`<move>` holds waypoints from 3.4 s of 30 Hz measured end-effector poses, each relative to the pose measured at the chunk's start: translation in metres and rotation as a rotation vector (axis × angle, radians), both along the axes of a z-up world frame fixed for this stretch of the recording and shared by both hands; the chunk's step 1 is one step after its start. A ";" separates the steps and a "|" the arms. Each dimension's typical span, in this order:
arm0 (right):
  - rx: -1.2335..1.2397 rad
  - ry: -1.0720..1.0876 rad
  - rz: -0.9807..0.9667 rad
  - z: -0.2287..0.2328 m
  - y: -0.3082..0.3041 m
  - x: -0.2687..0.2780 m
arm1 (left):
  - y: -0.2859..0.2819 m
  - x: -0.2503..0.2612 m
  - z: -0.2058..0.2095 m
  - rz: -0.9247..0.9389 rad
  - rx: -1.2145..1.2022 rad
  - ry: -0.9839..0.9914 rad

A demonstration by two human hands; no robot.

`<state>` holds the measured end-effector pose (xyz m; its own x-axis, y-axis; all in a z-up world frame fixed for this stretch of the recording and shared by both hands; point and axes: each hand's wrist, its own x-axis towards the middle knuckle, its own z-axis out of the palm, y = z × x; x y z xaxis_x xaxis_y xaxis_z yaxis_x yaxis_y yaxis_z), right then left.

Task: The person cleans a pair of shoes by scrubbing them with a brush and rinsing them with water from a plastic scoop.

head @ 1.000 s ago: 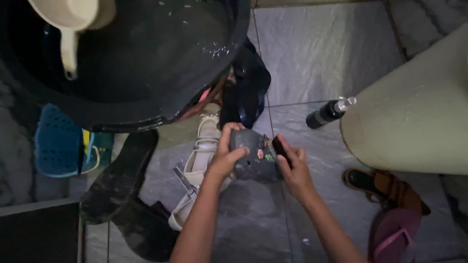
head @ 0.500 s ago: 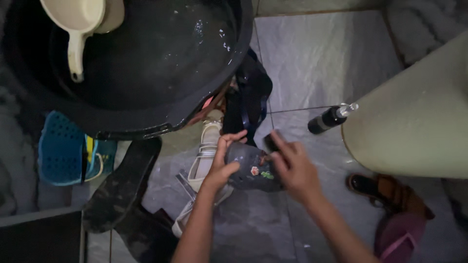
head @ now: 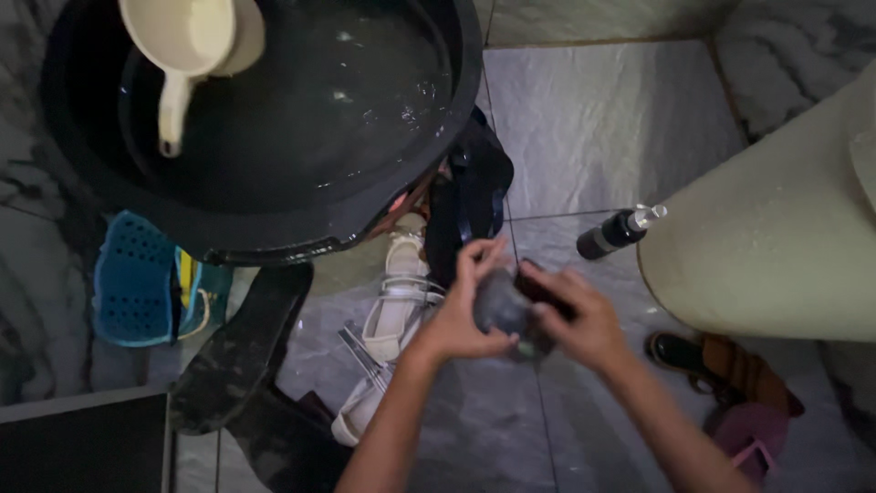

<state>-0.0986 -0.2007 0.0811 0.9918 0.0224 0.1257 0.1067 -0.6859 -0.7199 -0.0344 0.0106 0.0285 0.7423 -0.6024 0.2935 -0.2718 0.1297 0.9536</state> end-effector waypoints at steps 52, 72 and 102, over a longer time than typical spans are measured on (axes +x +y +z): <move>0.082 -0.084 -0.303 -0.137 0.020 -0.076 | 0.023 -0.041 -0.026 0.416 0.225 0.484; -0.317 -0.061 -0.152 -0.090 0.048 -0.072 | -0.018 -0.059 -0.184 0.838 0.089 0.916; -0.307 -0.130 0.088 -0.040 0.042 -0.032 | -0.043 -0.069 -0.109 0.837 -0.179 0.768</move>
<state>-0.1308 -0.1587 0.0408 0.9605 0.1637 0.2249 0.2525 -0.8526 -0.4576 -0.1030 -0.0320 -0.0801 0.9102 0.1690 -0.3780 0.3084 0.3326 0.8912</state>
